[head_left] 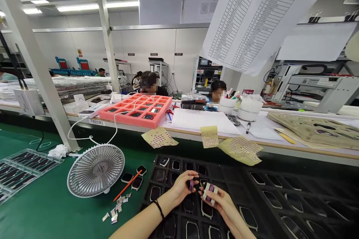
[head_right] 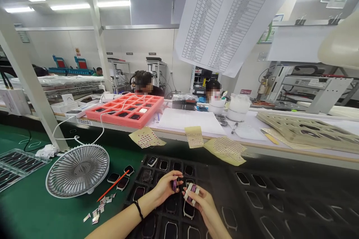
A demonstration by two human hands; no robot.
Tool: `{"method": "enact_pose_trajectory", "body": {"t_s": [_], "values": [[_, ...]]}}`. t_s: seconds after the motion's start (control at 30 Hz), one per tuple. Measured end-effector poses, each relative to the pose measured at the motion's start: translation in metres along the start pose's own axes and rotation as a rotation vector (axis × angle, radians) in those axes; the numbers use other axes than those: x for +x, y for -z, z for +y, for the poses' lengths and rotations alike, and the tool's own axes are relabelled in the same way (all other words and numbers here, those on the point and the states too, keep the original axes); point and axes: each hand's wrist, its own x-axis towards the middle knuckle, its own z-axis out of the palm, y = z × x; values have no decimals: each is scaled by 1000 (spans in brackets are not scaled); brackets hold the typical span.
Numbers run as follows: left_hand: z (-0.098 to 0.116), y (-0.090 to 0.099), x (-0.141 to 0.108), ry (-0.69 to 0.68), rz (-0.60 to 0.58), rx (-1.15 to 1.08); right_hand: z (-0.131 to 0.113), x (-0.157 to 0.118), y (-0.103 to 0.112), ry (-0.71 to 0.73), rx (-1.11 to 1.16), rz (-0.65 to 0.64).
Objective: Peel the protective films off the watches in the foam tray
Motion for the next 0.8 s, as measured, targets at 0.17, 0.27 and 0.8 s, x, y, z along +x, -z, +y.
{"method": "enact_pose_trajectory", "body": {"t_s": [0.17, 0.27, 0.8], "values": [[1, -1, -1, -12, -9, 11, -3, -2, -2, 1, 4, 14], [1, -1, -1, -16, -14, 17, -3, -1, 0, 3, 4, 2], [0, 0, 1, -13, -20, 32, -10, -7, -5, 0, -16, 28]]}}
